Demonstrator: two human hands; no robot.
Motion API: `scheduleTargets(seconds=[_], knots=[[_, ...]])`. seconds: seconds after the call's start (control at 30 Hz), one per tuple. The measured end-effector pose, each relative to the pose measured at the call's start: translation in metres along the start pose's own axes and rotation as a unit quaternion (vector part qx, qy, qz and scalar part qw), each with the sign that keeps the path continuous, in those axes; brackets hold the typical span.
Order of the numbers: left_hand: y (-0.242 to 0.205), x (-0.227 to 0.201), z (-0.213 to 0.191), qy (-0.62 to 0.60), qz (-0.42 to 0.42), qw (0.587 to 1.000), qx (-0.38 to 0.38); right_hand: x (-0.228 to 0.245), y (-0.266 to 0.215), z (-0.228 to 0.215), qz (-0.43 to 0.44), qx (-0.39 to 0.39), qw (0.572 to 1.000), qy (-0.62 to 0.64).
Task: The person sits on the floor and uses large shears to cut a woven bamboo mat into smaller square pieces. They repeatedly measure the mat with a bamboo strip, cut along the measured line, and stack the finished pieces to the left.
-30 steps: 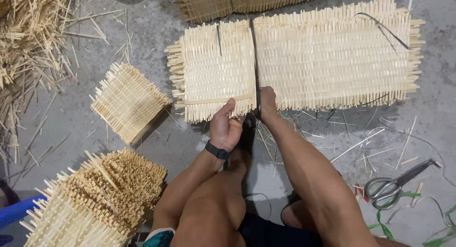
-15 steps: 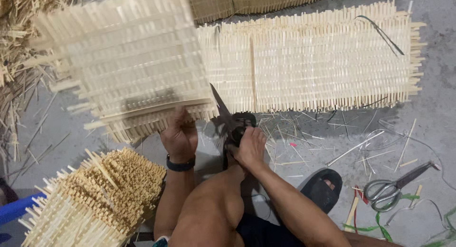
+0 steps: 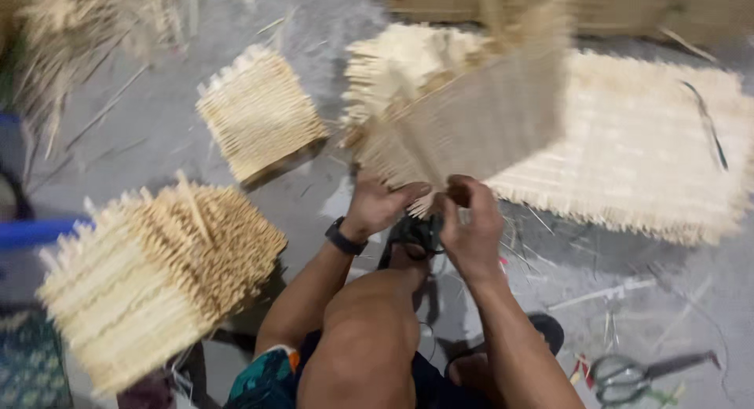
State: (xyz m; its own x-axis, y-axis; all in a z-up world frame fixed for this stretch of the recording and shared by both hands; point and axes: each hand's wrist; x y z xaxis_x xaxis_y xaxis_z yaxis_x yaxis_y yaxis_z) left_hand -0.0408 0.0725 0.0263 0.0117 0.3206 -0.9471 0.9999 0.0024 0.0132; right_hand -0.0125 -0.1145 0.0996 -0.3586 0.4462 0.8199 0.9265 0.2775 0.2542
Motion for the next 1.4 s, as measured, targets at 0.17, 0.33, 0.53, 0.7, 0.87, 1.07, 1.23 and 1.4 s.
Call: scheduleTargets(seconds=[0.17,0.33,0.53,0.7,0.87,1.07,1.23,1.4], knots=[[0.005,0.017,-0.067,-0.19,-0.102,0.946,-0.244,-0.019,-0.007,-0.008,0.025,0.007,0.998,-0.056],[-0.012,0.112,-0.221,-0.292,-0.144,0.853,-0.408,-0.064,-0.034,-0.036,0.18,-0.063,0.981,0.043],[-0.048,0.239,-0.274,-0.245,-0.293,0.773,-0.506,-0.119,-0.07,-0.051,0.226,-0.091,0.964,0.109],[-0.066,0.273,-0.278,-0.065,-0.427,0.774,-0.463,-0.145,-0.082,-0.053,0.251,-0.069,0.961,0.088],[-0.062,0.264,-0.282,0.259,-0.466,0.76,-0.372,-0.151,-0.086,-0.05,0.262,-0.057,0.962,0.061],[-0.035,0.183,-0.253,0.225,-0.544,0.71,-0.386,-0.143,-0.083,-0.047,0.245,-0.061,0.967,0.039],[0.0,0.162,-0.216,0.393,-0.29,0.709,-0.508,-0.145,-0.068,-0.073,0.221,-0.057,0.973,-0.028],[0.07,0.104,-0.1,0.235,0.027,0.919,-0.316,-0.154,-0.027,-0.128,0.187,0.008,0.972,-0.139]])
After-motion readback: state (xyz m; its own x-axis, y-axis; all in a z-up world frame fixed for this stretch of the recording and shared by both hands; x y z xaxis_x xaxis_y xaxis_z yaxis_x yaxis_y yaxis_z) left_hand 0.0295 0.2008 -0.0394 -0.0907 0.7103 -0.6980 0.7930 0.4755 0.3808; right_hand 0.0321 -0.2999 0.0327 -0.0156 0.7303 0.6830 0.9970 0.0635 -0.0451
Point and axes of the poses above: each hand's wrist, its own y-axis towards the middle knuckle, its own z-axis out of the palm, x = y × z, and after that the axes turned 4 degrees about -z, right-handed
